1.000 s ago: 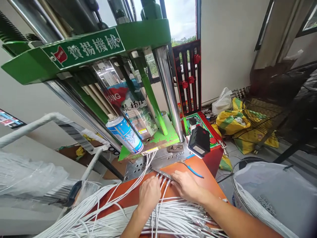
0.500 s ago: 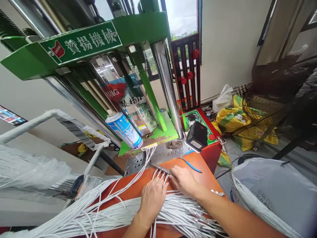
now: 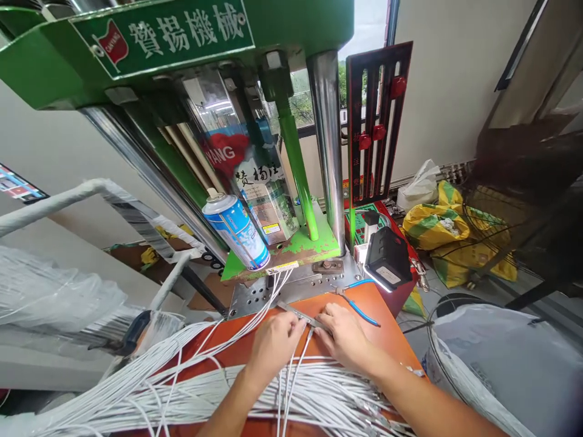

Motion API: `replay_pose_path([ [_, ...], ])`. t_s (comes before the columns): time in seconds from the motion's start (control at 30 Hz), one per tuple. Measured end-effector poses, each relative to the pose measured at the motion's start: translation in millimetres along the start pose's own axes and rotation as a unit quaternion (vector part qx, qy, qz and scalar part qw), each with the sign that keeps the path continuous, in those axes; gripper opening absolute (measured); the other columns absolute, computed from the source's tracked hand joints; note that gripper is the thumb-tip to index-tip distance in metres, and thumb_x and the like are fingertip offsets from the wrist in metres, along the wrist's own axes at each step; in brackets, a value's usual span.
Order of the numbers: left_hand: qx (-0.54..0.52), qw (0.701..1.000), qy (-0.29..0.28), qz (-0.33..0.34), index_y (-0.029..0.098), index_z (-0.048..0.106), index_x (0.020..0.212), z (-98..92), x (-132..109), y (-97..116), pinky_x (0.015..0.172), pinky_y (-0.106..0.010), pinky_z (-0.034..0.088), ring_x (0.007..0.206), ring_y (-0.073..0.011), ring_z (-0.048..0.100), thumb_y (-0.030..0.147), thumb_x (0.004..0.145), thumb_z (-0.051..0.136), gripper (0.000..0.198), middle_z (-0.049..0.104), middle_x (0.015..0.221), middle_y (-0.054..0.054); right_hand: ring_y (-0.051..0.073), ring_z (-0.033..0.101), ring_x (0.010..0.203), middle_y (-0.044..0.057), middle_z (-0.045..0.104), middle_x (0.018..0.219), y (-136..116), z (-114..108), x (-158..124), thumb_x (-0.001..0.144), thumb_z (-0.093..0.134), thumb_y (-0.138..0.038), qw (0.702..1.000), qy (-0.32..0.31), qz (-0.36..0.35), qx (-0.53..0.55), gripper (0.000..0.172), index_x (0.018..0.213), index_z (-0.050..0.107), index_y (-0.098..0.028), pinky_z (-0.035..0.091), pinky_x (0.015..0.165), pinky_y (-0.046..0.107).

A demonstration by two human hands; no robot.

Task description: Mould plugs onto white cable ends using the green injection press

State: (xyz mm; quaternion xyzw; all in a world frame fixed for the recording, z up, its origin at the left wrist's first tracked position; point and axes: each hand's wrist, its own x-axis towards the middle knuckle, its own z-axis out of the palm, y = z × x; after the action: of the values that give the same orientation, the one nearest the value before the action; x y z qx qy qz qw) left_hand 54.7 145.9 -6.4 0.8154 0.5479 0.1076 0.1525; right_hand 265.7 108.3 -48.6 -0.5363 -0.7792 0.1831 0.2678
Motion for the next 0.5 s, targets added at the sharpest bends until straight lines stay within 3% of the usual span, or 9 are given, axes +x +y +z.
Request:
replay_pose_path([
  [0.13, 0.007, 0.99, 0.137, -0.046, 0.023, 0.06, 0.085, -17.8, 28, -35, 0.07, -0.032, 0.039, 0.077, -0.0242, 0.069, 0.043, 0.106, 0.049, 0.031, 0.073, 0.082, -0.005, 0.022, 0.059, 0.095, 0.006, 0.064, 0.101, 0, 0, 3, 0.102, 0.059, -0.022, 1.0, 0.001, 0.015, 0.019, 0.011, 0.098, 0.069, -0.019, 0.044, 0.085, 0.035],
  [0.23, 0.007, 0.977, 0.209, -0.037, 0.023, 0.06, 0.096, -8.7, 45, -55, 0.077, -0.033, 0.045, 0.087, -0.0278, 0.071, 0.045, 0.103, 0.051, 0.025, 0.075, 0.092, -0.008, 0.021, 0.06, 0.094, 0.005, 0.064, 0.099, 1, 1, 4, 0.103, 0.059, -0.023, 0.999, 0.007, 0.024, 0.032, 0.011, 0.099, 0.07, -0.021, 0.045, 0.084, 0.034],
  [0.33, -0.013, 0.978, 0.206, -0.025, 0.024, 0.061, 0.098, 11.3, 54, -66, 0.076, -0.034, 0.046, 0.087, -0.0282, 0.072, 0.048, 0.105, 0.05, 0.027, 0.075, 0.093, -0.007, 0.02, 0.06, 0.093, 0.004, 0.065, 0.098, 0, 2, 3, 0.104, 0.058, -0.024, 0.999, 0.009, 0.032, 0.036, 0.013, 0.098, 0.069, -0.022, 0.046, 0.083, 0.032],
  [0.5, 0.024, 0.979, 0.202, 0.005, 0.024, 0.059, 0.086, 30.6, 58, -69, 0.075, -0.034, 0.043, 0.081, -0.0263, 0.07, 0.036, 0.108, 0.045, 0.029, 0.073, 0.083, -0.006, 0.019, 0.063, 0.095, 0.004, 0.067, 0.103, -2, -10, 5, 0.106, 0.054, -0.023, 0.997, 0.004, 0.039, 0.072, 0.013, 0.104, 0.067, -0.024, 0.051, 0.088, 0.031],
])
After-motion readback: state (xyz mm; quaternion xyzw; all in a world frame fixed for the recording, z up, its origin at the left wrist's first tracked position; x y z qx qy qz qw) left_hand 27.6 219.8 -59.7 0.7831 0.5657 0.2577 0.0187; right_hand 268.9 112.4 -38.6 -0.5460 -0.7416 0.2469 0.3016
